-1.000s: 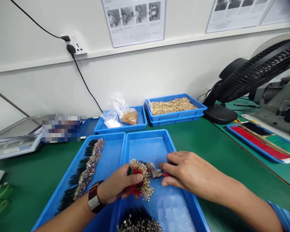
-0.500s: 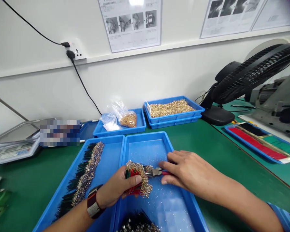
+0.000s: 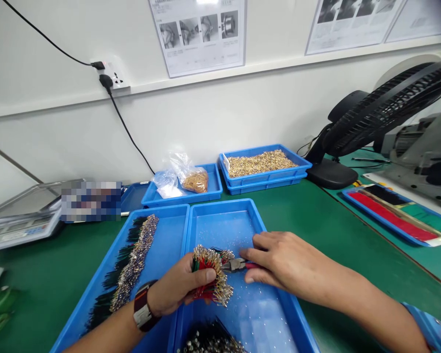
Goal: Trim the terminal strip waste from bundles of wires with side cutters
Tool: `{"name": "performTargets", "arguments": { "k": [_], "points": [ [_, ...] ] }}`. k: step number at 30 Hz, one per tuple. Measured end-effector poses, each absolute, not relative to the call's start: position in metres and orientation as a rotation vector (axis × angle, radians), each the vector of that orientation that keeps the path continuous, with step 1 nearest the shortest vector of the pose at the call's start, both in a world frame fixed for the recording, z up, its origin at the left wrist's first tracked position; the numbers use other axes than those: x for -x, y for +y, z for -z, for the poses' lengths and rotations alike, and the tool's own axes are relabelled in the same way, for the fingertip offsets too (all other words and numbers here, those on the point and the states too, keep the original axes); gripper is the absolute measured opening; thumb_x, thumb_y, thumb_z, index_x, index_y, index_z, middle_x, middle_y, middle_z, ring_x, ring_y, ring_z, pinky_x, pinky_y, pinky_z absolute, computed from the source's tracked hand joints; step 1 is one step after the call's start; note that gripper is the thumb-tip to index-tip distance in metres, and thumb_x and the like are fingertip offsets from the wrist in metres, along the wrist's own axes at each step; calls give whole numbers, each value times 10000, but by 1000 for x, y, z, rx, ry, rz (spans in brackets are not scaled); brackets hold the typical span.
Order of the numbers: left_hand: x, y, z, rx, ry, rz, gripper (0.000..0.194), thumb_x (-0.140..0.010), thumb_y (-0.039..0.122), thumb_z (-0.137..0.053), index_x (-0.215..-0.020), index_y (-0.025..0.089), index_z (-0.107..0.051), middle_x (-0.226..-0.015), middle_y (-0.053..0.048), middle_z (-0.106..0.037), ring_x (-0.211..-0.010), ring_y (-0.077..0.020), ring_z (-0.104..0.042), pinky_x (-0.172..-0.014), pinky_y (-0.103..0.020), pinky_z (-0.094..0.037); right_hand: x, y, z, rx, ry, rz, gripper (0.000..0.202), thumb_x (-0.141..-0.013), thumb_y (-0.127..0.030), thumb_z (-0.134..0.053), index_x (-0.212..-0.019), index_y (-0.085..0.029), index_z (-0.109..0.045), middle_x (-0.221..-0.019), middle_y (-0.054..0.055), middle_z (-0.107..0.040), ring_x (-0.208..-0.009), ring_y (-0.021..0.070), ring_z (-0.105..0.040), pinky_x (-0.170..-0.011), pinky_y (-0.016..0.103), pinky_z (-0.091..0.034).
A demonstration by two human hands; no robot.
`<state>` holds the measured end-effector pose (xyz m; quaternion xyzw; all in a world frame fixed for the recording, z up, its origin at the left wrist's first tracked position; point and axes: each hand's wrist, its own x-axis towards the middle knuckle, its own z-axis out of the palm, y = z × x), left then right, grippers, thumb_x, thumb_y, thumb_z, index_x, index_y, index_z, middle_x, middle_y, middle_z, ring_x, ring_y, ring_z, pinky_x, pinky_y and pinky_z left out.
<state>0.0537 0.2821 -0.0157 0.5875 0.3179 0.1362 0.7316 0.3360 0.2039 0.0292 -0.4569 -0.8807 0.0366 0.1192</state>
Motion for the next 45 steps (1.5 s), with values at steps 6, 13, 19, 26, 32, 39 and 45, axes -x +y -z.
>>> {"name": "performTargets", "arguments": {
  "k": [6, 13, 19, 26, 32, 39, 45],
  "points": [
    [-58, 281, 13, -1361, 818, -303, 573, -883, 681, -764, -929, 111, -734, -683, -38, -703, -479, -72, -462, -395, -186, -242, -338, 201, -30, 1359, -2594, -102, 447, -1117, -586, -458, -973, -220, -670, -825, 23, -607, -673, 194, -538, -591, 351, -246],
    [-57, 281, 11, -1375, 817, -328, 574, -867, 674, -787, -973, 112, -742, -698, -21, -692, -523, -89, -489, -420, -199, -253, -335, 201, -35, 1339, -2549, -67, 450, -1112, -592, -456, -1022, -217, -688, -839, 23, -597, -696, 206, -548, -620, 356, -302],
    [-60, 280, 3, -1349, 777, -357, 524, -851, 607, -838, -1061, 140, -723, -808, -28, -748, -623, -118, -585, -526, -207, -404, -337, 203, -29, 1362, -2539, 134, 412, -1094, -574, -515, -1153, -209, -696, -890, 41, -616, -774, 256, -599, -683, 387, -361],
    [-55, 282, 8, -1375, 802, -281, 572, -827, 666, -817, -1005, 137, -692, -614, 38, -626, -440, -64, -403, -382, -184, -236, -335, 204, -24, 1351, -2566, 92, 402, -1082, -580, -542, -1125, -212, -698, -901, 44, -619, -790, 258, -601, -688, 388, -369],
    [-56, 283, 10, -1416, 796, -273, 568, -886, 695, -742, -894, 129, -686, -624, 0, -651, -439, -64, -399, -372, -188, -232, -335, 204, -25, 1376, -2586, 22, 376, -1093, -559, -532, -1039, -222, -690, -861, 35, -602, -715, 230, -563, -648, 371, -327],
    [-59, 283, 11, -1414, 887, -317, 594, -899, 706, -725, -990, 120, -709, -698, -30, -695, -509, -96, -477, -411, -197, -270, -332, 200, -29, 1364, -2612, -69, 373, -1098, -544, -536, -951, -223, -656, -836, 25, -606, -687, 207, -547, -601, 354, -265],
    [-53, 285, 13, -1400, 846, -313, 602, -802, 707, -822, -939, 137, -683, -630, 28, -609, -472, -71, -430, -407, -186, -265, -334, 198, -32, 1337, -2586, -105, 399, -1097, -571, -518, -986, -221, -675, -849, 20, -604, -698, 204, -546, -621, 354, -290]
  ]
}}
